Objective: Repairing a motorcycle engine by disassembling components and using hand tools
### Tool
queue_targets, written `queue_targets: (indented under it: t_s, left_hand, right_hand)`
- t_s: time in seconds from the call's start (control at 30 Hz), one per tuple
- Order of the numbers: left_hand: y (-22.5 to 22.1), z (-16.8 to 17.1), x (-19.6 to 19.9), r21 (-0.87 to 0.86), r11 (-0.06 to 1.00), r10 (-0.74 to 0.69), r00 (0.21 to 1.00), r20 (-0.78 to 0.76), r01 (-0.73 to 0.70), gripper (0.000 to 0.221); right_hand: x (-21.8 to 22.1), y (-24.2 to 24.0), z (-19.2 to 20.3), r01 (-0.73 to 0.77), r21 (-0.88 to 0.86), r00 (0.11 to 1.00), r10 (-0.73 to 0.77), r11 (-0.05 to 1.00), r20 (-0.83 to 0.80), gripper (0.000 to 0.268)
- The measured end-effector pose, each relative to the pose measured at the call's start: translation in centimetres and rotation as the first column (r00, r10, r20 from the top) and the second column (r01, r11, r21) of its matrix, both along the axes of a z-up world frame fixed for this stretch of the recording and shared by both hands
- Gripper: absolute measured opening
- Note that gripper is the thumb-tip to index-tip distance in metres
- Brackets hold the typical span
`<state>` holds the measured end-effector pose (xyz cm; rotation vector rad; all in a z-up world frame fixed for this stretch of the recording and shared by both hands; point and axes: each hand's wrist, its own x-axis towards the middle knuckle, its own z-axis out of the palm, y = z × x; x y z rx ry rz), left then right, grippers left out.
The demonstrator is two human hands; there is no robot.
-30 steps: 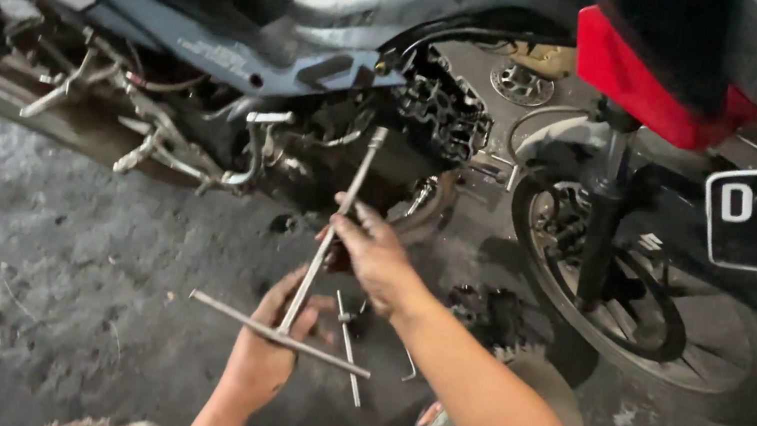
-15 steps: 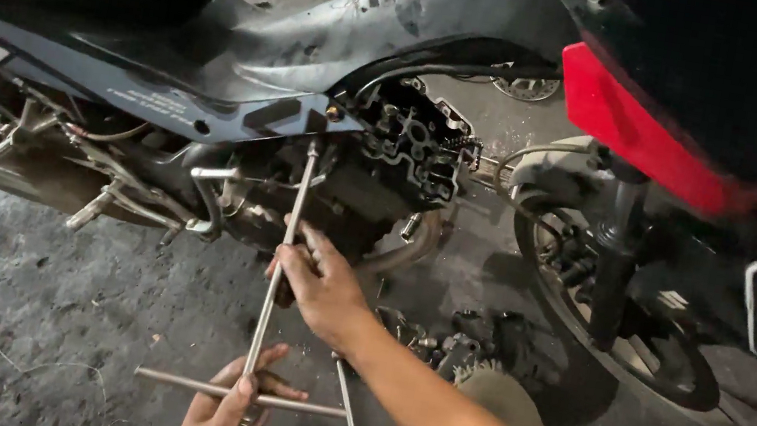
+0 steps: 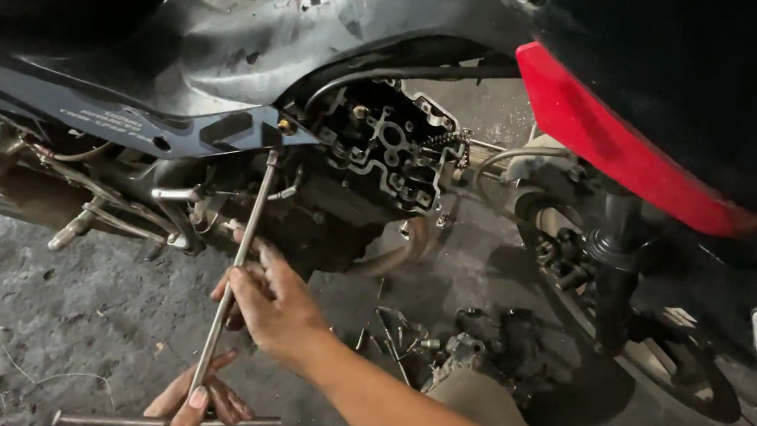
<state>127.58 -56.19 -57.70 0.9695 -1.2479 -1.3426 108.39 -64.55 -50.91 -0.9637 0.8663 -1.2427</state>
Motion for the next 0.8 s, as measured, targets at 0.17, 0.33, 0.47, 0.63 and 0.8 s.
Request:
queue_targets:
  t_s: [0.17,0.33,0.47,0.63,0.8]
  left_hand:
    - [0.2,-2.2,-0.9,-0.002,1.0,0.001,0.998,-0.067,-0.001,0.05]
    - [0.2,-3.7,-1.5,-0.091,0.995,-0.039,0.997,-0.065,0.033,0.047]
    - [0.0,-3.5,-1.8,-0.04,0.999,-0.036,0.999,-0.025,0.035,0.047]
    - [0.3,-3.4,-2.2,-0.004,0.999,-0.051,0.997,-0.054,0.051,0.046]
    - [0.3,-1.3,-1.7,-0.029,0.999,-0.023,0.996,0.09,0.025,0.048]
  right_hand:
    - [-0.2,0.2,-0.6,0.015,0.004,1.0,-0.015,1.0,0.027,0.055]
    - [-0.8,0.4,-0.5,0.0,0.03,0.997,0.003,1.0,-0.072,0.056]
    - [-1.1,0.3,0.1,0.017,0.065,0.993,-0.009,0.998,-0.116,0.056]
    - [-0.7,0.0,-1.7,0.02,0.055,0.995,-0.014,0.998,-0.101,0.054]
    - [-1.0,0.5,-1.0,0.03,-0.013,0.999,-0.03,0.999,-0.022,0.051]
